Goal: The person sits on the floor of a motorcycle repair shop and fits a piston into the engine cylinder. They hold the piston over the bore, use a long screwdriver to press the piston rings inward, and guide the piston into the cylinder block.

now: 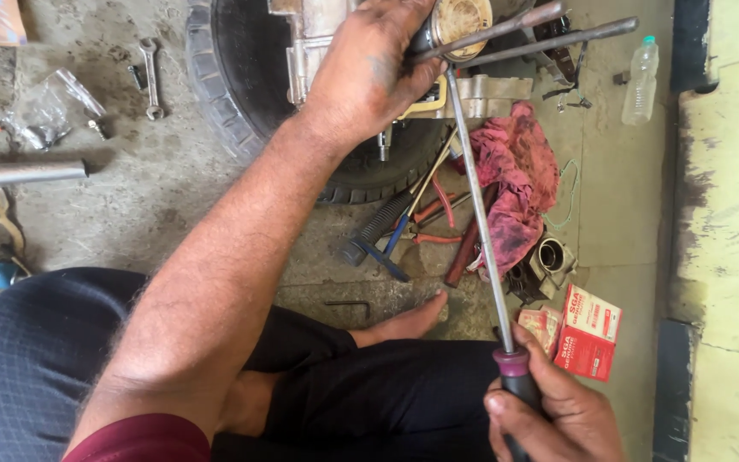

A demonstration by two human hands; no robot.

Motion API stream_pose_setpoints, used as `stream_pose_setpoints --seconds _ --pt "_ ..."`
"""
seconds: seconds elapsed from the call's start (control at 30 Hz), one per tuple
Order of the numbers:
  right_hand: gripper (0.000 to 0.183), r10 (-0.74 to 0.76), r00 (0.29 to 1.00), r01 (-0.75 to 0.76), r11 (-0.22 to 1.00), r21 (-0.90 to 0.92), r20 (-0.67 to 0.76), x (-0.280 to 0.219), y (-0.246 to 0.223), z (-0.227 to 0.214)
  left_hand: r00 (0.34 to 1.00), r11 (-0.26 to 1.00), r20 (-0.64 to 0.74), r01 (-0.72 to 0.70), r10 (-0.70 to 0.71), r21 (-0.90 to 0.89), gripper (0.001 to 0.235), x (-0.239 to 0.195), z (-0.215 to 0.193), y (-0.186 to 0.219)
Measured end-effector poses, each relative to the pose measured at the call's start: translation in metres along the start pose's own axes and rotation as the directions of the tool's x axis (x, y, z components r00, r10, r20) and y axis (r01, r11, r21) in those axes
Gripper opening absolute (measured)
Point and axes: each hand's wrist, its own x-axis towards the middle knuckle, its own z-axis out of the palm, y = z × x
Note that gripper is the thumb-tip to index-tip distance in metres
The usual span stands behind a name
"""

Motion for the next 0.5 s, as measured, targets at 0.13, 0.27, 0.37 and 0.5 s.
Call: stream_pose_setpoints --seconds 0.13,0.27,0.37,0.5 --pt "0.07 -0.007 0.945 -0.095 0.95 0.296 0.326 0.006 -0.006 -0.019 0.999 0.999 -0.001 -0.035 0.035 0.014 0.048 -0.002 -0.003 0.0" --pt "0.067 -0.031 0.923 -0.136 0.907 0.398 0.385 0.01 -0.01 -0.008 0.983 0.991 0.132 0.129 -0.131 0.024 0.026 -0.007 0.004 -0.001" --pt "0.067 -0.077 0.901 -0.18 0.83 0.528 0.427 0.013 -0.001 -0.009 0.955 0.971 0.181 0.237 -0.235 0.015 0.02 -0.013 0.009 -0.005" --pt "0.07 -0.074 0.888 -0.217 0.805 0.553 0.455 0.02 0.02 -0.025 0.977 0.976 0.163 0.159 -0.134 -0.15 0.009 -0.015 0.011 -0.009"
